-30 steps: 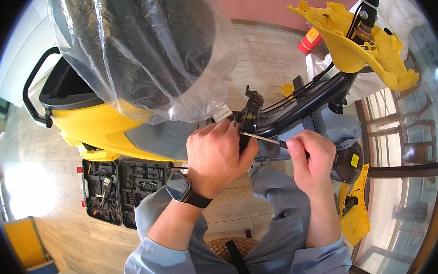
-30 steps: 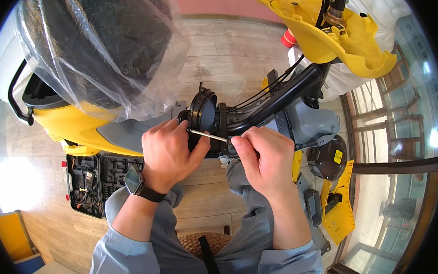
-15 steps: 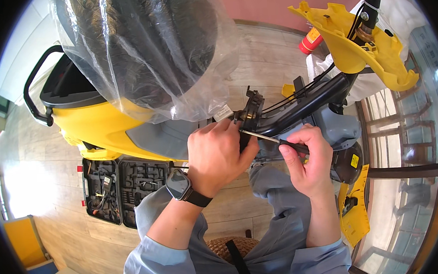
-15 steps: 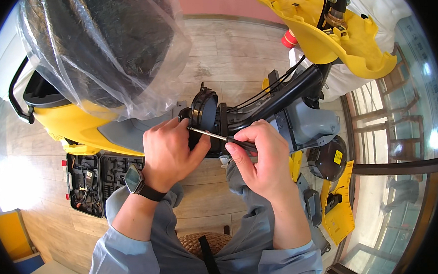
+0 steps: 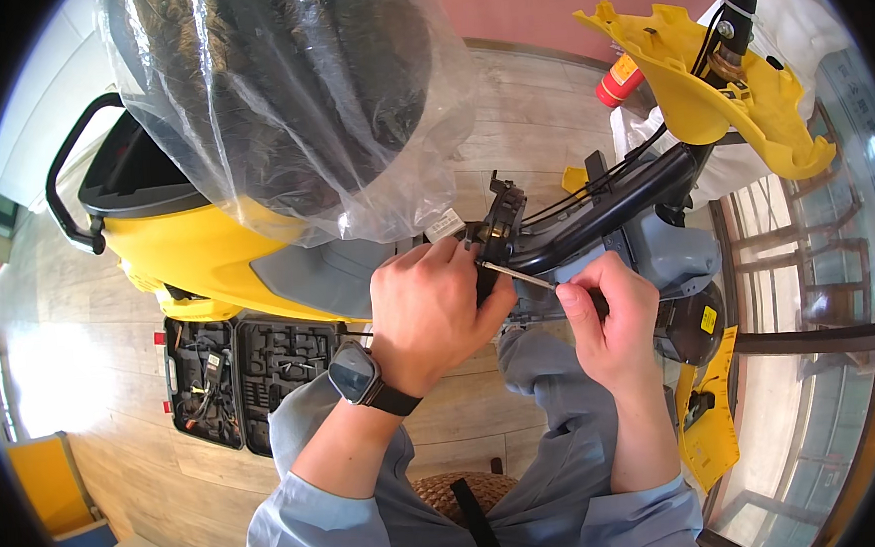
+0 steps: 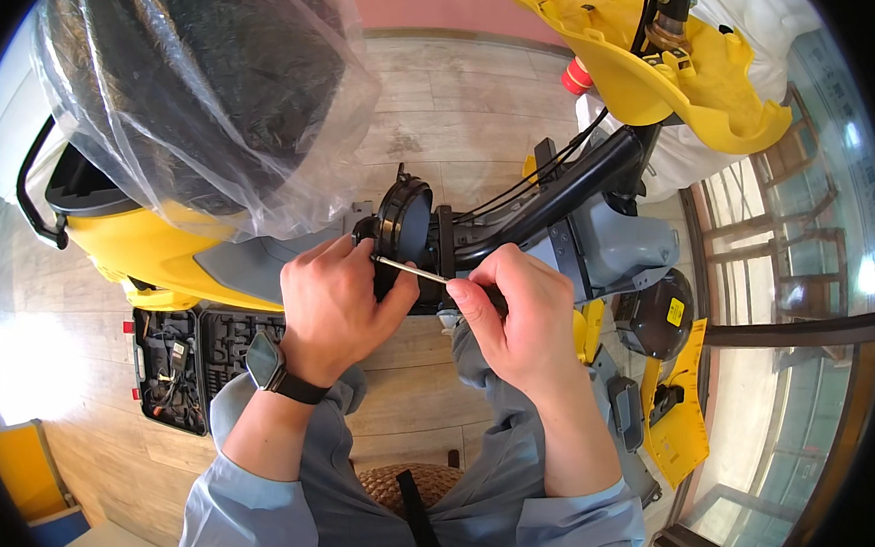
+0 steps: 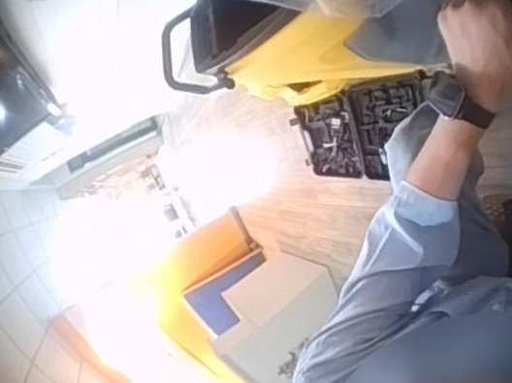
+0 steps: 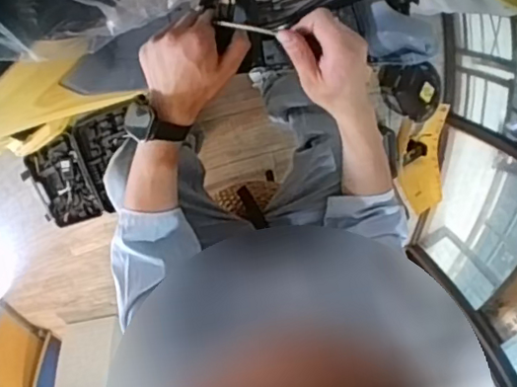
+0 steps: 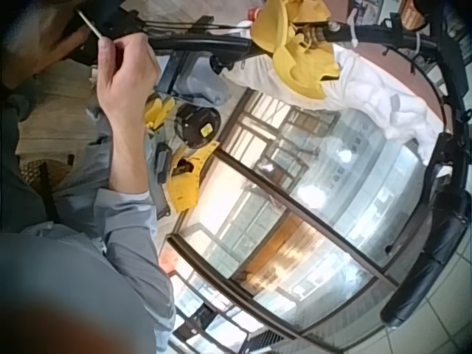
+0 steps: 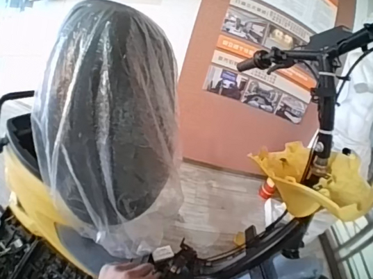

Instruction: Assembling and repairing electronic and plastic components of a yellow electric scooter.

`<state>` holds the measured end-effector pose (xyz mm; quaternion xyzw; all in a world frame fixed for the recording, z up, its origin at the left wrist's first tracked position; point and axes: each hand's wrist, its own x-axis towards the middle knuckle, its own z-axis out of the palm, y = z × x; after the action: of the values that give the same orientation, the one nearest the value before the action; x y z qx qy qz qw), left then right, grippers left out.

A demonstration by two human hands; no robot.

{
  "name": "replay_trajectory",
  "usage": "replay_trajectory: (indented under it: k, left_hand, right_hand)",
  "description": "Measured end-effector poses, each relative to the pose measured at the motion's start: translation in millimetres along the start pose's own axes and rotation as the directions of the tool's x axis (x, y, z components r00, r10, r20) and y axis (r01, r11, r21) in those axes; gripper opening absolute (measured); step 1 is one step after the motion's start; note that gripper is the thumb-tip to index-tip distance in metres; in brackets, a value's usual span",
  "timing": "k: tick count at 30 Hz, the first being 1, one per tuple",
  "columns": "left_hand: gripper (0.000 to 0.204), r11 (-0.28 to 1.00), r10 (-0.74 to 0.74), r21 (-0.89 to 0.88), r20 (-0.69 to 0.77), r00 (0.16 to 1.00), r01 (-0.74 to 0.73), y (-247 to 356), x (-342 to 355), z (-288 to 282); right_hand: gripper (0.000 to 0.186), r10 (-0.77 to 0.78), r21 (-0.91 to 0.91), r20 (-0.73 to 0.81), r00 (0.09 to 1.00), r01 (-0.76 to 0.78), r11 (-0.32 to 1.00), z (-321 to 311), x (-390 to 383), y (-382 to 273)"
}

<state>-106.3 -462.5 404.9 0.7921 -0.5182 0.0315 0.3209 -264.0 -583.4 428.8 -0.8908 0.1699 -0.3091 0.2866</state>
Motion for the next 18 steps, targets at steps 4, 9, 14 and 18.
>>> replay_trajectory:
  k: [4,9,14,18]
  left_hand:
    - [0.036,0.998,0.016,-0.056,-0.047,0.999,-0.018,1.6,1.5,3.9]
    - [0.030,1.000,-0.014,-0.022,0.039,0.999,0.015,-1.5,0.9,1.2]
    - [0.029,1.000,-0.005,-0.009,0.012,1.000,0.005,-2.6,1.3,1.5]
    - [0.029,1.000,0.006,-0.005,-0.003,1.000,-0.006,-0.9,-0.4,1.5]
  right_hand:
    - [0.021,0.010,-0.027,0.019,1.000,-0.009,1.000,-2.5,-0.1,-1.7]
    - [0.014,0.021,0.111,0.050,0.999,-0.027,0.993,-1.4,2.1,-2.7]
    - [0.014,-0.093,0.009,0.003,0.996,0.093,0.996,0.1,3.9,-2.8]
    - [0.012,-0.148,-0.034,-0.016,0.989,0.148,0.988,-0.3,5.7,-3.7]
